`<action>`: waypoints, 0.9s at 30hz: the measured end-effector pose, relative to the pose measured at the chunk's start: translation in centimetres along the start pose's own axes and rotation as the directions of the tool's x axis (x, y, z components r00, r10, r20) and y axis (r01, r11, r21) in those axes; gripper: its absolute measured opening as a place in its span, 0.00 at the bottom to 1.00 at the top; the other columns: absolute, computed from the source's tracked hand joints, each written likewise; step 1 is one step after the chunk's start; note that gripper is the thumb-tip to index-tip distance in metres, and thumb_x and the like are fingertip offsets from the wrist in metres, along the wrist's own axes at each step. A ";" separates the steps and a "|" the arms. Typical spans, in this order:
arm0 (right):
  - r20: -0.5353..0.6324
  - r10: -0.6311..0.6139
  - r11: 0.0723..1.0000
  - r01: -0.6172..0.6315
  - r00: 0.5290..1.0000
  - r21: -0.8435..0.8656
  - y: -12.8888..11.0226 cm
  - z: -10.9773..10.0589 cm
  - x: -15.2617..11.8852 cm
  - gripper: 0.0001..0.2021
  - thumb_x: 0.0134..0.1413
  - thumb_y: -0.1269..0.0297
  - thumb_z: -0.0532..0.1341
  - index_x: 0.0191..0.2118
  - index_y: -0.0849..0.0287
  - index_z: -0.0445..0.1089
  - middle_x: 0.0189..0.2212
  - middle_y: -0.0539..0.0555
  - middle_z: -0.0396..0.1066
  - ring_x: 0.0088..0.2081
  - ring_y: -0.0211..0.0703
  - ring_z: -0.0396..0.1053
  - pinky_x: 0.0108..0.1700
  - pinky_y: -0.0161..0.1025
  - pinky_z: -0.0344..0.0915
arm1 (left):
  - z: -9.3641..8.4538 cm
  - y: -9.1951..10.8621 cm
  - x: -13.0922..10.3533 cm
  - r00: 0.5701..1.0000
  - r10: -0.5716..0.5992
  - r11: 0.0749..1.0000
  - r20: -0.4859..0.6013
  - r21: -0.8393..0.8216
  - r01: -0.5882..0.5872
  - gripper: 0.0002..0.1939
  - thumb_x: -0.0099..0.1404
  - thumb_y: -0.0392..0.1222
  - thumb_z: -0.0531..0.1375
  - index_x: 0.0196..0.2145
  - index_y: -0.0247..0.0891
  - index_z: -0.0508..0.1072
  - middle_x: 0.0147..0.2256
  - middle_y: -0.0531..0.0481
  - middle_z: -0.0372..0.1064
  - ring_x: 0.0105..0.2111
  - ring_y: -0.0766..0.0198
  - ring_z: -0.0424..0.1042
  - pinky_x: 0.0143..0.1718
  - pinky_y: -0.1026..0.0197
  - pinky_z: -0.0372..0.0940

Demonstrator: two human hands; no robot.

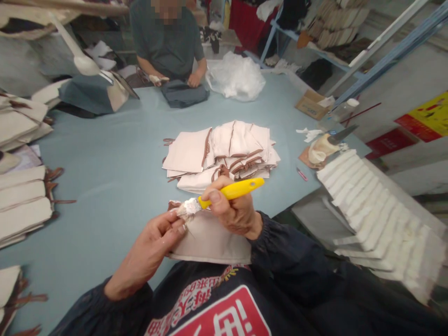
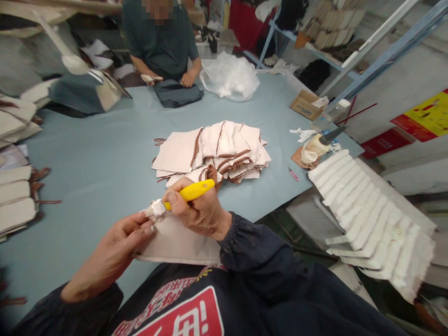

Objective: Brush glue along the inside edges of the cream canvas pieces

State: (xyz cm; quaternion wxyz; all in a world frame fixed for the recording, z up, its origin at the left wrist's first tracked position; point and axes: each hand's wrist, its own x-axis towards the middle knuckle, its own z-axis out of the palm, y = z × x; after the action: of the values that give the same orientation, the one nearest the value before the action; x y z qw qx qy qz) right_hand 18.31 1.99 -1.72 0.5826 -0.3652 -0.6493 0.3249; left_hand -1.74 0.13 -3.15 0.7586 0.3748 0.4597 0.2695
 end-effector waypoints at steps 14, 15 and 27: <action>-0.066 -0.100 0.985 0.089 0.993 -0.145 0.3 0.8 -0.5 0.10 0.67 0.63 0.56 0.33 0.56 0.70 0.25 0.48 0.73 0.26 0.35 0.71 0.29 0.33 0.69 | -0.7 -0.2 -0.2 0.999 -0.003 0.988 -0.043 -0.156 -0.004 0.17 0.48 0.38 0.75 0.38 0.35 0.82 0.29 0.49 0.78 0.23 0.69 0.70 0.26 0.70 0.67; -0.116 -0.081 0.989 0.065 0.990 -0.131 0.4 0.9 -0.4 0.10 0.67 0.63 0.56 0.34 0.56 0.70 0.25 0.48 0.72 0.26 0.35 0.72 0.29 0.33 0.70 | -0.8 -0.1 -0.2 0.999 -0.004 0.987 -0.046 -0.159 -0.003 0.17 0.47 0.38 0.75 0.37 0.35 0.82 0.28 0.49 0.78 0.23 0.69 0.70 0.26 0.70 0.67; -0.282 0.003 0.999 -0.014 0.960 -0.038 2.3 1.3 -0.3 0.12 0.69 0.56 0.55 0.37 0.56 0.69 0.18 0.42 0.62 0.18 0.33 0.62 0.22 0.32 0.63 | -1.6 -0.3 -0.2 0.998 -0.025 0.984 -0.065 -0.176 0.013 0.21 0.50 0.49 0.76 0.38 0.35 0.82 0.25 0.52 0.75 0.22 0.70 0.70 0.22 0.73 0.64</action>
State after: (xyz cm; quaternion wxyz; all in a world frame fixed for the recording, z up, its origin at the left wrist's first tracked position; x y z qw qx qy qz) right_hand 17.30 2.99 -3.97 0.6603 -0.4219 -0.5646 0.2592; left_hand -3.21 0.32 -3.72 0.7754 0.2928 0.4629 0.3143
